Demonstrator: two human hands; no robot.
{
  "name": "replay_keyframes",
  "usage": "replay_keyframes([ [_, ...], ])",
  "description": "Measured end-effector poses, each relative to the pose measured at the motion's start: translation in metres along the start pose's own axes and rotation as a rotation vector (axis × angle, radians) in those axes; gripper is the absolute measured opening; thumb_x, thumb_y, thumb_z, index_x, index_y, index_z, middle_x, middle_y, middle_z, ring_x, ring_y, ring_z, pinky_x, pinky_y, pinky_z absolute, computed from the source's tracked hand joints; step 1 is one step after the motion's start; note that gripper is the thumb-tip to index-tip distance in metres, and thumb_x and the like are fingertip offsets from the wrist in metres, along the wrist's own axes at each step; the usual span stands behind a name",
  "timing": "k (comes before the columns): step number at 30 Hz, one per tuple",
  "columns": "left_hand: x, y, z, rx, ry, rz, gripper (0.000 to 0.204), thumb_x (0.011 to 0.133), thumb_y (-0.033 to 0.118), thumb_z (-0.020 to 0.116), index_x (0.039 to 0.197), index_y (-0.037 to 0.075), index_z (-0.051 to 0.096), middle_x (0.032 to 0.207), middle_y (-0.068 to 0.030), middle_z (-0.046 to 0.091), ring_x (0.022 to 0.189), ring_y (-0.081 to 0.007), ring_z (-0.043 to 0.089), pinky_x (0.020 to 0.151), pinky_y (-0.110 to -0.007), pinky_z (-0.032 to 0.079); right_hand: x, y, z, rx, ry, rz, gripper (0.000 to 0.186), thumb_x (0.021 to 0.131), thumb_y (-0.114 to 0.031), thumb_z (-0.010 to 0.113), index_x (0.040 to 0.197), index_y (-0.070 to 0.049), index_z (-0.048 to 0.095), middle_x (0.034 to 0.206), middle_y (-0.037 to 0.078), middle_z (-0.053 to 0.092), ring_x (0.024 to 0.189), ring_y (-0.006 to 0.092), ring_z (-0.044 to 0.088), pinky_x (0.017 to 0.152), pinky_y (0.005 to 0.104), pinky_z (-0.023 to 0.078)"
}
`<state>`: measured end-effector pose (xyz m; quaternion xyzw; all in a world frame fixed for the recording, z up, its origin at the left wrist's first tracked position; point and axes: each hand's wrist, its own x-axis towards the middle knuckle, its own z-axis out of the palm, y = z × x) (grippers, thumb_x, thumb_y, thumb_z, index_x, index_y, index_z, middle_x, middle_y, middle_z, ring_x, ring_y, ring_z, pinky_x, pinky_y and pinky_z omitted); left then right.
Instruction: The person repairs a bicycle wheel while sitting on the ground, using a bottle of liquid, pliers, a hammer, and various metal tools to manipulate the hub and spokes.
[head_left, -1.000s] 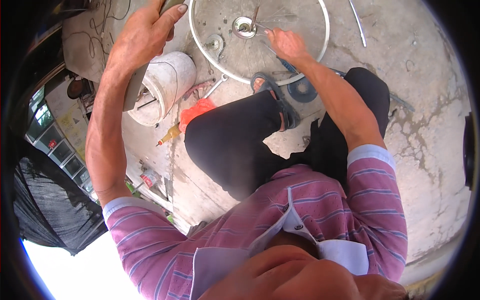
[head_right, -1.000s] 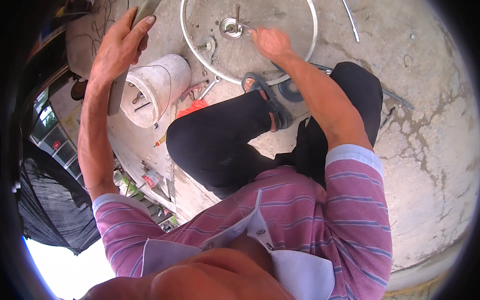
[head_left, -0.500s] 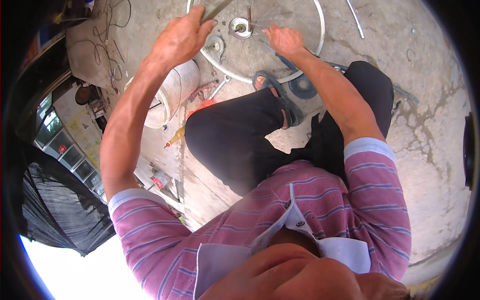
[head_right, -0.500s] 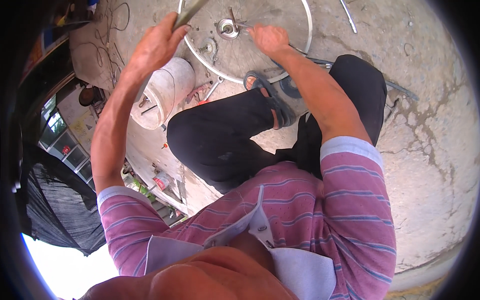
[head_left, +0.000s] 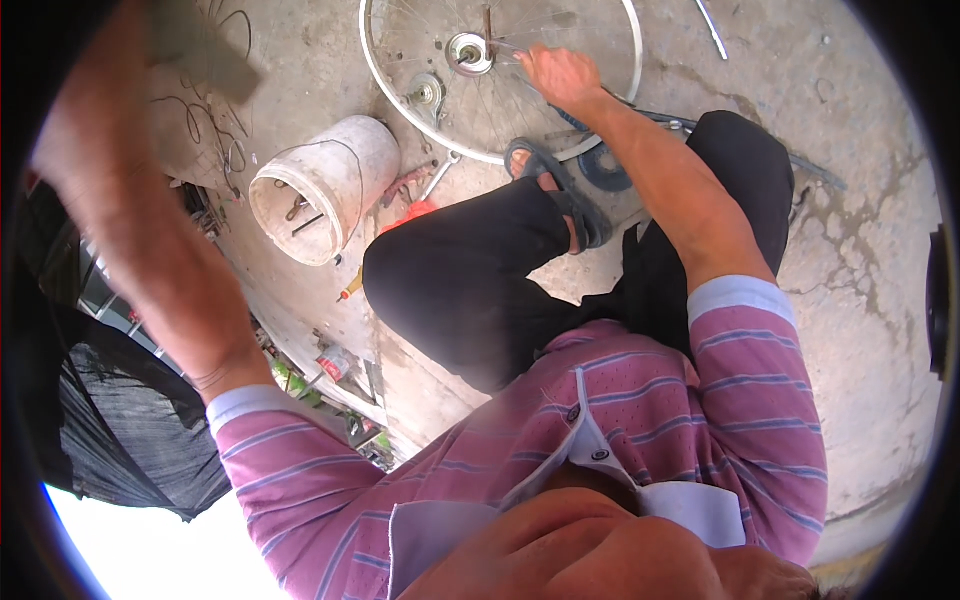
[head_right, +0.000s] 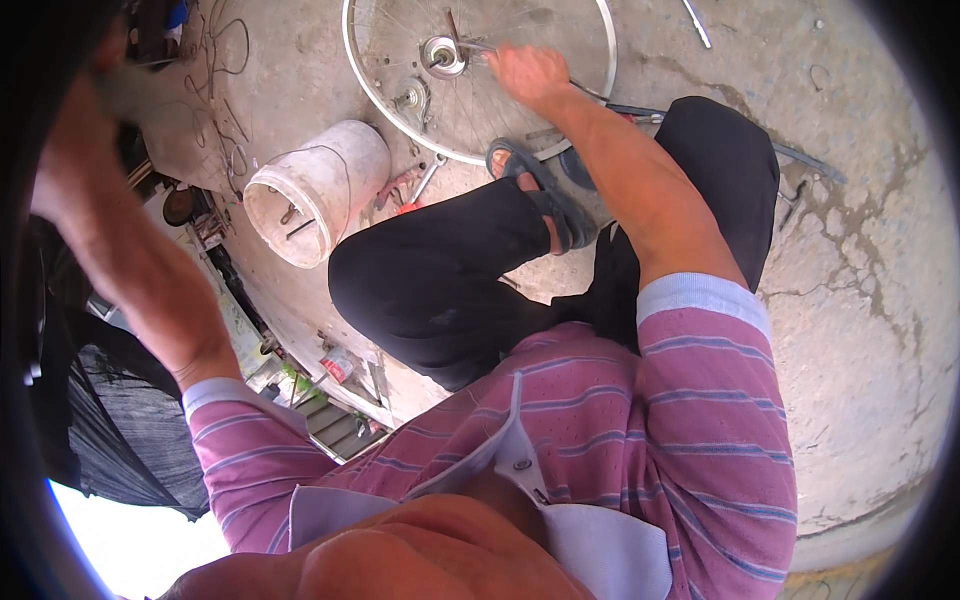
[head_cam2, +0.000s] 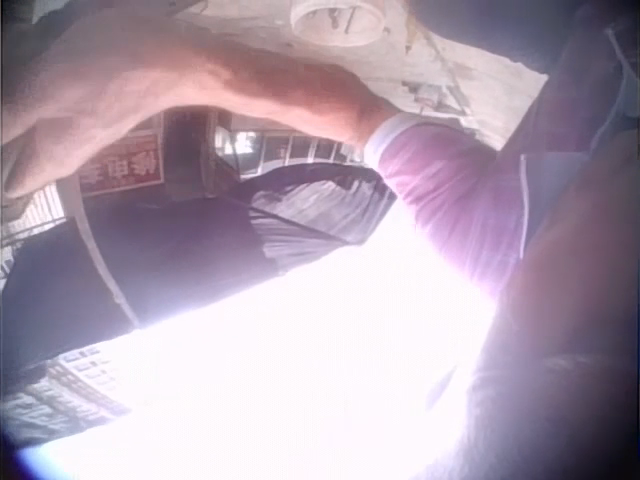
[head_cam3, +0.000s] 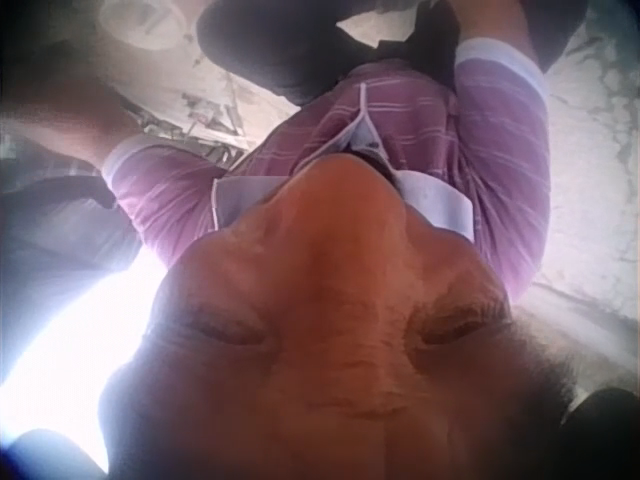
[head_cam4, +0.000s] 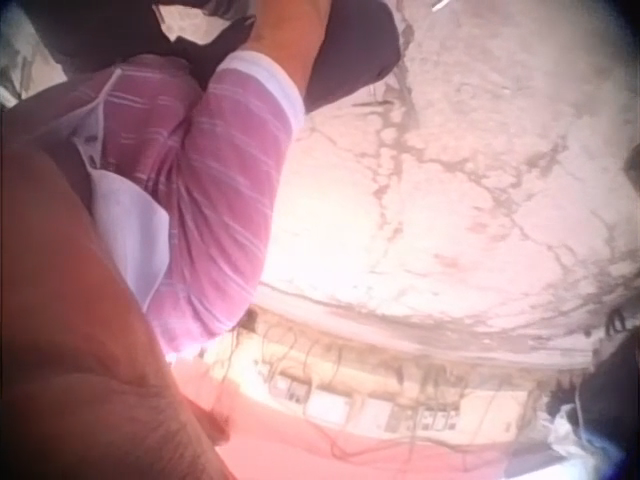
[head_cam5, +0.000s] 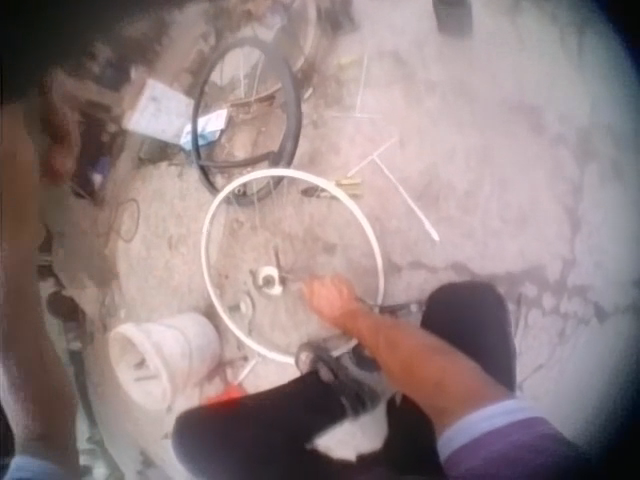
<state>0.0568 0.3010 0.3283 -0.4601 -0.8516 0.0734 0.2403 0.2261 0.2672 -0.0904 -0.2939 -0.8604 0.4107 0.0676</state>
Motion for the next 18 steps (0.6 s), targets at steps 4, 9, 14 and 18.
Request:
replay_keyframes([
  [4, -0.135, 0.009, 0.088, -0.289, -1.049, -0.019, 0.032, 0.103, 0.034, 0.055, 0.106, 0.002, 0.062, 0.077, -0.0126, 0.064, 0.063, -0.0213, 0.064, 0.056, -0.038, 0.051, -0.002, -0.004, 0.015, -0.010, -0.046, -0.088, 0.049, 0.104, -0.048, 0.045, 0.097, -0.007, 0.070, 0.084, 0.021, 0.073, 0.082, 0.0394, 0.072, 0.076, 0.0516, 0.056],
  [9, -0.124, -0.025, 0.052, -0.410, -1.036, -0.088, 0.035, 0.105, 0.037, 0.054, 0.099, 0.003, 0.053, 0.067, -0.0023, 0.055, 0.052, -0.0119, 0.050, 0.050, -0.028, 0.043, -0.005, -0.022, 0.025, 0.058, -0.112, 0.016, 0.049, 0.104, -0.048, 0.046, 0.098, -0.006, 0.070, 0.082, 0.022, 0.073, 0.080, 0.0414, 0.072, 0.077, 0.0529, 0.057],
  [14, -0.123, -0.007, 0.026, -0.508, -0.935, -0.218, 0.039, 0.103, 0.040, 0.055, 0.092, 0.002, 0.053, 0.068, -0.0060, 0.060, 0.055, -0.0140, 0.055, 0.054, -0.034, 0.047, -0.005, -0.012, 0.014, 0.050, -0.051, 0.001, 0.047, 0.103, -0.049, 0.048, 0.097, -0.006, 0.067, 0.079, 0.022, 0.071, 0.077, 0.0435, 0.070, 0.069, 0.0534, 0.056],
  [18, -0.138, -0.006, 0.025, -0.535, -0.945, -0.194, 0.040, 0.104, 0.040, 0.055, 0.088, 0.004, 0.051, 0.066, -0.0022, 0.056, 0.049, -0.0094, 0.049, 0.050, -0.028, 0.043, -0.003, -0.009, 0.011, 0.031, -0.008, 0.009, 0.046, 0.103, -0.048, 0.049, 0.097, -0.006, 0.067, 0.079, 0.022, 0.071, 0.077, 0.0436, 0.070, 0.069, 0.0534, 0.056],
])
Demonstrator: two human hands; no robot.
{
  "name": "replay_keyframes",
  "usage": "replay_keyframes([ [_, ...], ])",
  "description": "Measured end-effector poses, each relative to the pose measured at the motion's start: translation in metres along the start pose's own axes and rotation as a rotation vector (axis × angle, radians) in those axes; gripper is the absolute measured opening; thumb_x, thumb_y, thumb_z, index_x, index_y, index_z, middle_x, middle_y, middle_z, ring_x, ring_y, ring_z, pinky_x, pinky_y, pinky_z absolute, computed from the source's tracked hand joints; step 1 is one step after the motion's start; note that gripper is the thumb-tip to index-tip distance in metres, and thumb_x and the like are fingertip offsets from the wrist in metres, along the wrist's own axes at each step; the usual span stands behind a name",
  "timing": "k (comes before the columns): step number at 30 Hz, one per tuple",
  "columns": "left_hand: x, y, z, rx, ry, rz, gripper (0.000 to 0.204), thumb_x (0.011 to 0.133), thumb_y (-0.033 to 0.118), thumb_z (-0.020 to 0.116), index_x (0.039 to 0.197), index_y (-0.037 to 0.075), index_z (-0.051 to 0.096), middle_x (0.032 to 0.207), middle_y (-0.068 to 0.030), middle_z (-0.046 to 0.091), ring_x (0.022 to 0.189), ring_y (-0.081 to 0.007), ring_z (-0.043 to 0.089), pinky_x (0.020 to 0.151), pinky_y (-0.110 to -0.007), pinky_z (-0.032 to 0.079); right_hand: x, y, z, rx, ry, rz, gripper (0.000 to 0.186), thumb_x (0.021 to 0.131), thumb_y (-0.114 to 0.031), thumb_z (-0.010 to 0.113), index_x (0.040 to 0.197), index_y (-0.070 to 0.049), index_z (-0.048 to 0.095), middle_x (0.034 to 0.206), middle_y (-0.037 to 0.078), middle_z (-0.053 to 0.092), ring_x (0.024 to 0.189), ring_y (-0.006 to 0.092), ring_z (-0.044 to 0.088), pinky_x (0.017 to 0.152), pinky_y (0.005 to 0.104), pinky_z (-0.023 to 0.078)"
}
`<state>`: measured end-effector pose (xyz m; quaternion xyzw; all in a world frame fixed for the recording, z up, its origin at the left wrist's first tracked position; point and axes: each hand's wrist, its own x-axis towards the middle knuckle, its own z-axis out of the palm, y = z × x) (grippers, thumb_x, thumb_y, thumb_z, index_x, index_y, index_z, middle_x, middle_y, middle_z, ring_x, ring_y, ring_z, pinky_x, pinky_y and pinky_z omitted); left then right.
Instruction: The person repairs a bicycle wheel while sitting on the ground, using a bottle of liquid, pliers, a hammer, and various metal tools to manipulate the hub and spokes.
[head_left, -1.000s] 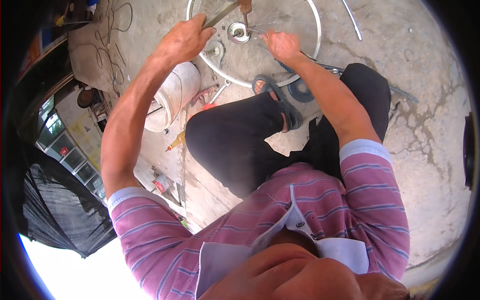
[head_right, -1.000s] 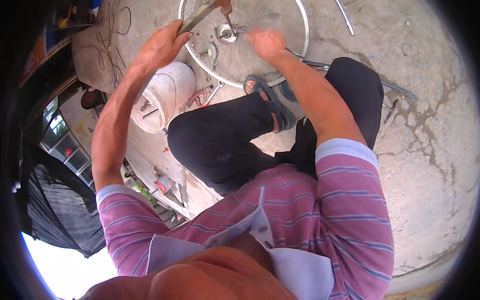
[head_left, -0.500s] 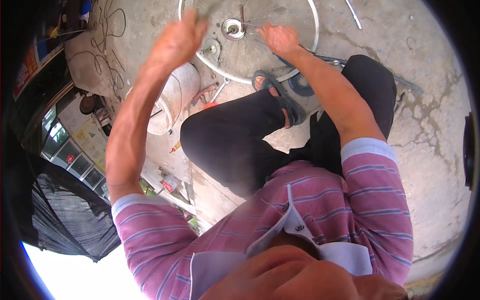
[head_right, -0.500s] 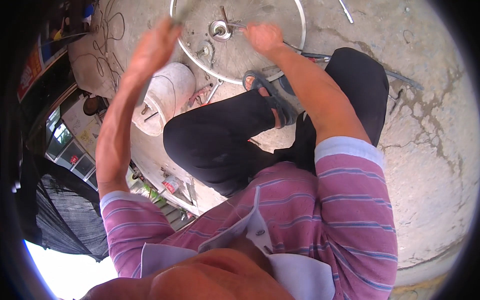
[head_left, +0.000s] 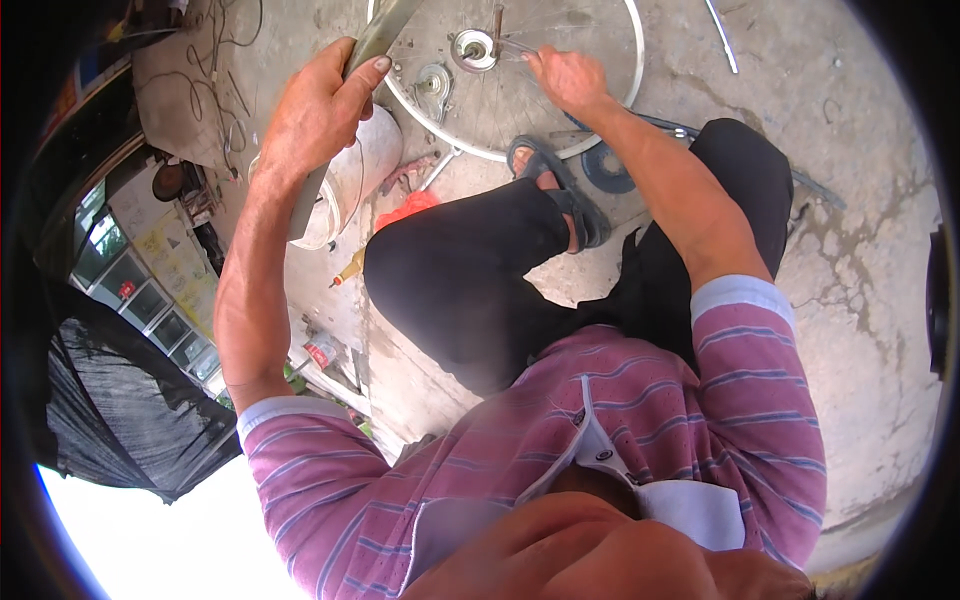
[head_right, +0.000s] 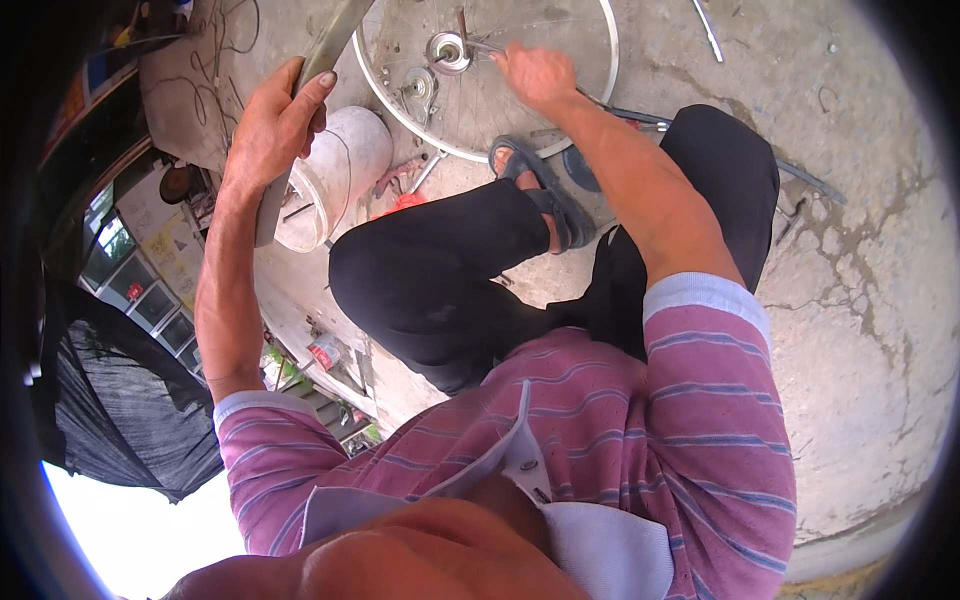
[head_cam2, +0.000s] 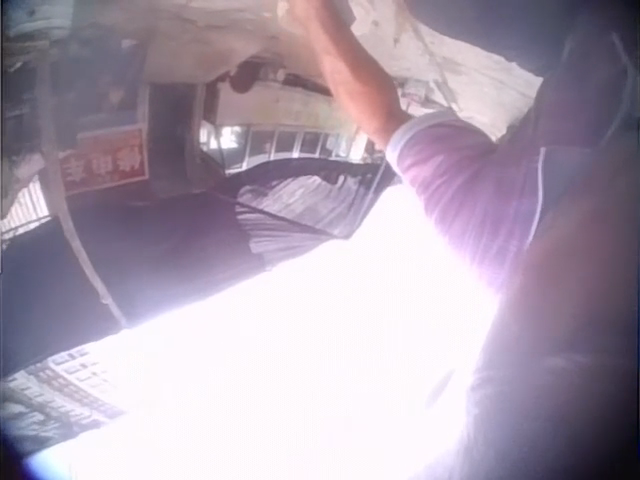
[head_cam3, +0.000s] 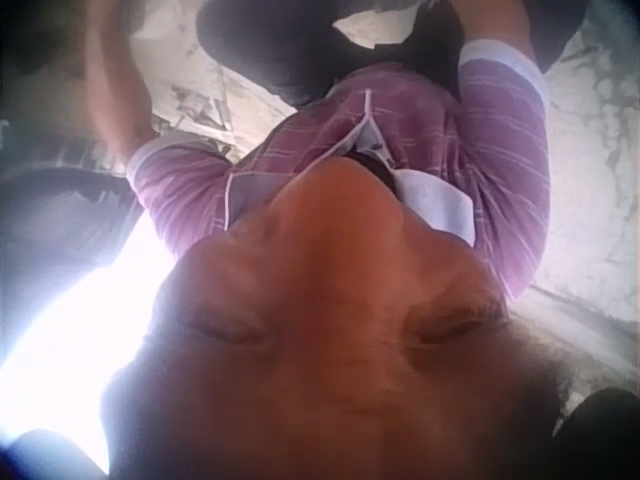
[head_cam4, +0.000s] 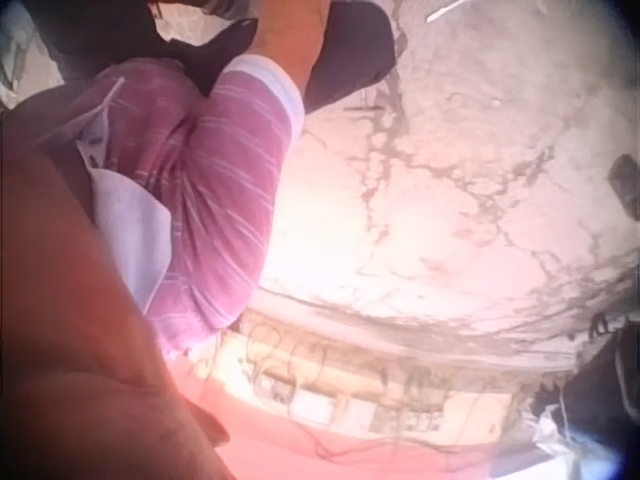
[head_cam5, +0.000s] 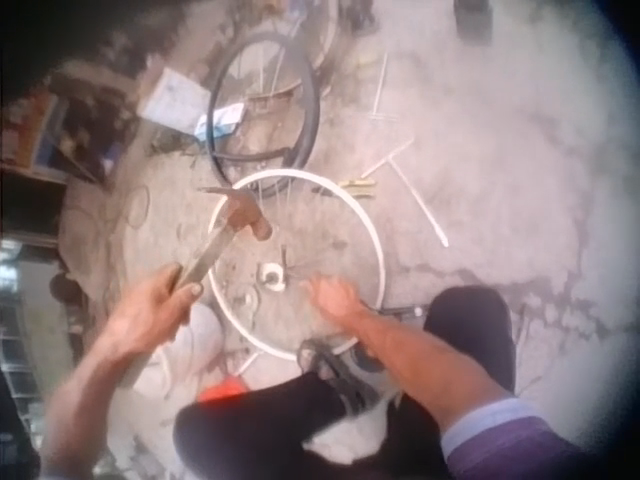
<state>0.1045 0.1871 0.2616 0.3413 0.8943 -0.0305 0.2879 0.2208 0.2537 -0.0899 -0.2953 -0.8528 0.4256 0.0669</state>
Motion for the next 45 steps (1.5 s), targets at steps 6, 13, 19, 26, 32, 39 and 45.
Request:
replay_keyframes([
  [6, 0.007, 0.019, 0.001, 0.001, 0.000, -0.009, 0.039, 0.103, 0.040, 0.056, 0.092, 0.002, 0.055, 0.070, -0.0064, 0.062, 0.056, -0.0147, 0.056, 0.055, -0.033, 0.047, 0.002, 0.001, 0.001, 0.013, 0.006, -0.013, 0.046, 0.103, -0.048, 0.050, 0.097, -0.006, 0.067, 0.080, 0.022, 0.071, 0.078, 0.0418, 0.071, 0.071, 0.0525, 0.056],
  [13, 0.040, -0.013, 0.030, 0.365, -0.034, 0.106, 0.038, 0.103, 0.039, 0.055, 0.104, 0.001, 0.056, 0.089, -0.0274, 0.069, 0.088, -0.0483, 0.066, 0.079, -0.056, 0.049, 0.005, -0.003, 0.004, -0.043, -0.014, -0.034, 0.045, 0.102, -0.049, 0.051, 0.097, -0.007, 0.067, 0.082, 0.022, 0.072, 0.081, 0.0410, 0.072, 0.075, 0.0505, 0.056],
  [19, 0.026, 0.041, -0.037, 0.321, 0.074, 0.175, 0.038, 0.106, 0.042, 0.052, 0.106, 0.005, 0.060, 0.072, -0.0010, 0.058, 0.057, -0.0088, 0.052, 0.051, -0.027, 0.045, 0.009, -0.001, 0.010, -0.004, -0.050, 0.035, 0.050, 0.103, -0.050, 0.046, 0.100, -0.007, 0.071, 0.089, 0.020, 0.074, 0.088, 0.0395, 0.072, 0.082, 0.0508, 0.055],
  [26, 0.014, 0.072, -0.079, 0.207, 0.555, 0.485, 0.039, 0.104, 0.043, 0.054, 0.110, 0.006, 0.065, 0.075, -0.0091, 0.067, 0.063, -0.0198, 0.062, 0.060, -0.036, 0.050, 0.007, -0.002, 0.003, 0.007, 0.008, -0.012, 0.041, 0.102, -0.046, 0.052, 0.097, -0.007, 0.067, 0.082, 0.023, 0.072, 0.081, 0.0419, 0.071, 0.076, 0.0517, 0.056],
  [32, 0.055, -0.057, 0.052, 0.537, 0.028, 0.178, 0.043, 0.102, 0.041, 0.057, 0.113, 0.000, 0.060, 0.079, -0.0118, 0.069, 0.065, -0.0193, 0.064, 0.062, -0.040, 0.053, 0.002, -0.018, 0.012, -0.024, -0.097, -0.089, 0.048, 0.103, -0.050, 0.047, 0.100, -0.007, 0.070, 0.088, 0.020, 0.074, 0.086, 0.0394, 0.072, 0.082, 0.0498, 0.056],
  [39, 0.008, -0.045, 0.022, -0.136, 0.092, -0.044, 0.035, 0.104, 0.037, 0.057, 0.098, 0.002, 0.055, 0.065, -0.0011, 0.054, 0.051, -0.0106, 0.051, 0.049, -0.028, 0.042, 0.015, -0.015, 0.006, 0.002, -0.158, -0.016, 0.051, 0.103, -0.051, 0.046, 0.099, -0.006, 0.070, 0.090, 0.022, 0.073, 0.090, 0.0408, 0.071, 0.085, 0.0545, 0.053],
  [45, -0.054, -0.148, 0.145, -0.570, 0.020, -0.440, 0.030, 0.103, 0.031, 0.058, 0.097, 0.002, 0.057, 0.066, -0.0031, 0.057, 0.054, -0.0129, 0.054, 0.052, -0.033, 0.044, 0.041, -0.013, -0.054, 0.112, -0.041, 0.013, 0.052, 0.097, -0.055, 0.055, 0.094, -0.005, 0.069, 0.086, 0.021, 0.072, 0.086, 0.0409, 0.070, 0.077, 0.0516, 0.053],
])
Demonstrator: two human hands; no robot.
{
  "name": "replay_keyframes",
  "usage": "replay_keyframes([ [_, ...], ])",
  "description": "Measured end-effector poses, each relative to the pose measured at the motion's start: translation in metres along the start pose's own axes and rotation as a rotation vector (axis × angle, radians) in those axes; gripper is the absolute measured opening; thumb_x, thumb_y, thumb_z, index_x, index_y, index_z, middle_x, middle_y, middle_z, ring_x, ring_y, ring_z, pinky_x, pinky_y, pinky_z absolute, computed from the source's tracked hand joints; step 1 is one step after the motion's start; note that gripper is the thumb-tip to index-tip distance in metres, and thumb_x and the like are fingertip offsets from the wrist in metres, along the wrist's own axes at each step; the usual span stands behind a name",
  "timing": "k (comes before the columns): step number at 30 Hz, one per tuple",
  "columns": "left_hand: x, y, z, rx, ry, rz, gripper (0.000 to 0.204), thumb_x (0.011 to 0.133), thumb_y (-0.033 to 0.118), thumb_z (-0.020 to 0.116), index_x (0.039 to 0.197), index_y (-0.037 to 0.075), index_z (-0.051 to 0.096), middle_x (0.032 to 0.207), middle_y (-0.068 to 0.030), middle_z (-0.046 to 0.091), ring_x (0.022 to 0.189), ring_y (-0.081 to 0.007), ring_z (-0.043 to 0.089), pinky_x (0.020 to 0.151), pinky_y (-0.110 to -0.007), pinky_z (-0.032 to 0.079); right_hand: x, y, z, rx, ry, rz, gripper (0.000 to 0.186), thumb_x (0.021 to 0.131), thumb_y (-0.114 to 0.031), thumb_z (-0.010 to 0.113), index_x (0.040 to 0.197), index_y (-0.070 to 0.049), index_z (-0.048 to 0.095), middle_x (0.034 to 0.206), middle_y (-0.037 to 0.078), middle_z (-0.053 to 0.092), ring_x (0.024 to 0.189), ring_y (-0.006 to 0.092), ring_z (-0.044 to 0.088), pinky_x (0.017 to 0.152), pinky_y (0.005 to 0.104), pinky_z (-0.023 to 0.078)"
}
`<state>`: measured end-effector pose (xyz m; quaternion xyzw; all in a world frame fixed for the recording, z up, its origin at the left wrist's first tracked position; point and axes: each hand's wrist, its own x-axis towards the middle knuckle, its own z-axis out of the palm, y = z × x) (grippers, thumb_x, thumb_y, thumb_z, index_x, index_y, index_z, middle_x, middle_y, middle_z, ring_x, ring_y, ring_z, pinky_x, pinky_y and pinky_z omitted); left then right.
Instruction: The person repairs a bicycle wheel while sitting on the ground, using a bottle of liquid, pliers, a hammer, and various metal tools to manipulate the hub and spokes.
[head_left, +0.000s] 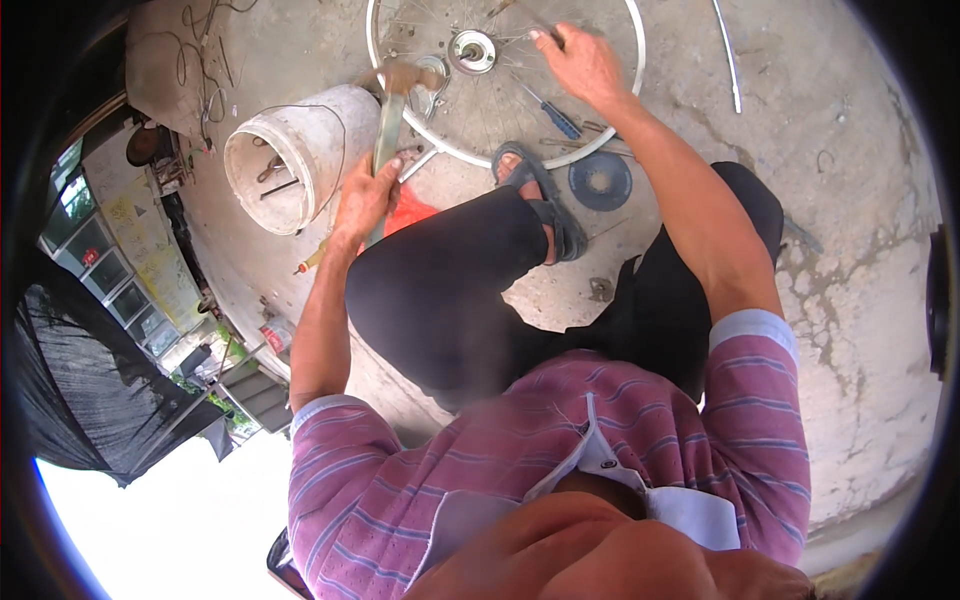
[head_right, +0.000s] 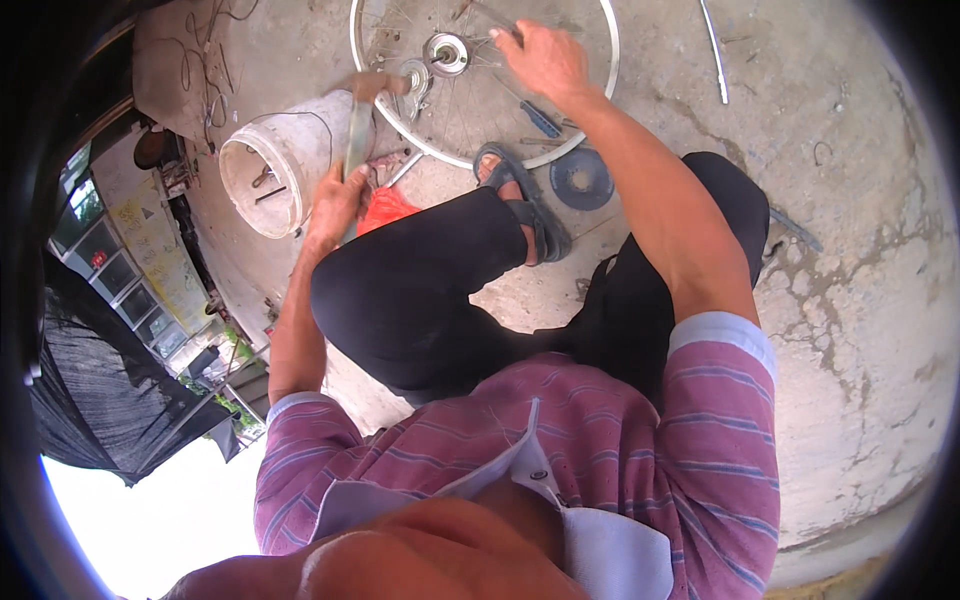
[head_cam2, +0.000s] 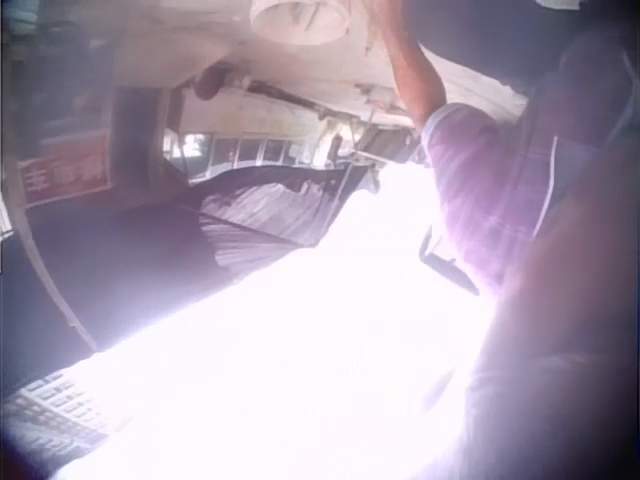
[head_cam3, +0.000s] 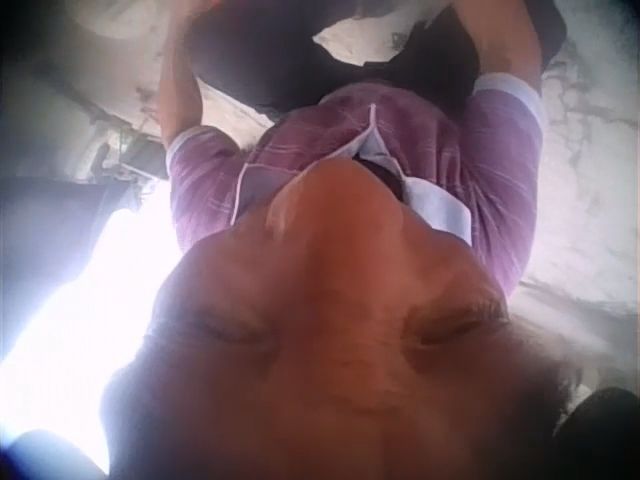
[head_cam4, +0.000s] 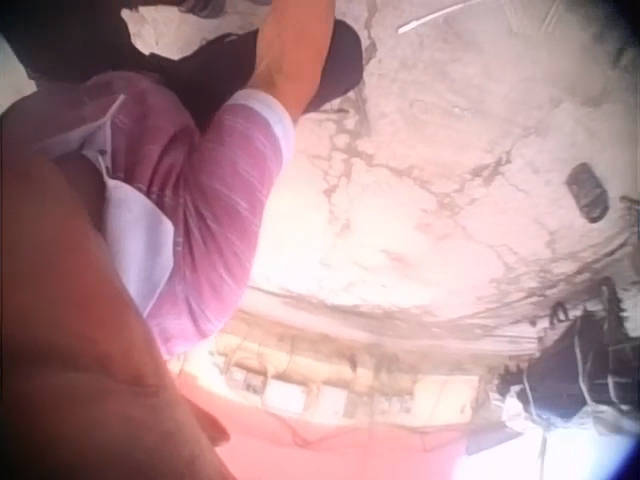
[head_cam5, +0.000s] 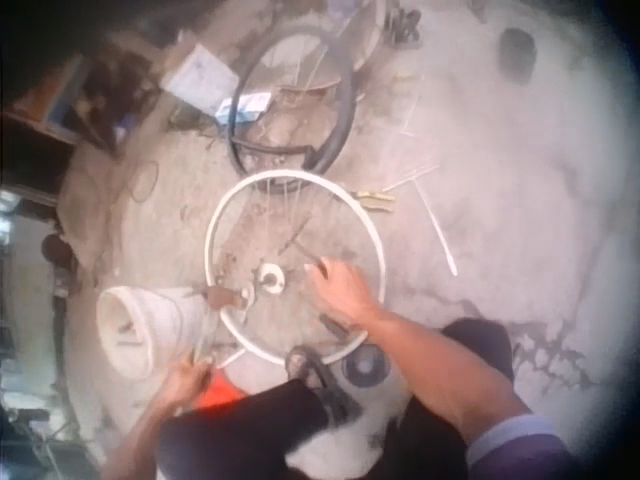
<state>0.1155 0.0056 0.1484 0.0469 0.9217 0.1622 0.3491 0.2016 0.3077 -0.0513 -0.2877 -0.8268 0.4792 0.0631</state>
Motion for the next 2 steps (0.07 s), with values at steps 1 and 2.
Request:
replay_keyframes([
  [1, 0.000, -0.031, 0.015, -0.034, -0.030, -0.070, 0.029, 0.103, 0.030, 0.059, 0.095, 0.003, 0.056, 0.066, -0.0028, 0.057, 0.051, -0.0142, 0.052, 0.050, -0.032, 0.043, 0.003, 0.003, -0.014, 0.011, 0.061, -0.005, 0.052, 0.094, -0.055, 0.060, 0.092, -0.004, 0.068, 0.083, 0.020, 0.072, 0.081, 0.0397, 0.070, 0.073, 0.0505, 0.052],
  [2, -0.002, -0.037, 0.022, -0.059, -0.028, -0.077, 0.029, 0.103, 0.030, 0.059, 0.095, 0.003, 0.056, 0.066, -0.0028, 0.057, 0.051, -0.0142, 0.052, 0.050, -0.032, 0.043, 0.005, 0.000, -0.034, -0.007, 0.047, -0.019, 0.052, 0.094, -0.055, 0.060, 0.092, -0.004, 0.068, 0.083, 0.020, 0.072, 0.081, 0.0397, 0.070, 0.073, 0.0505, 0.052],
])
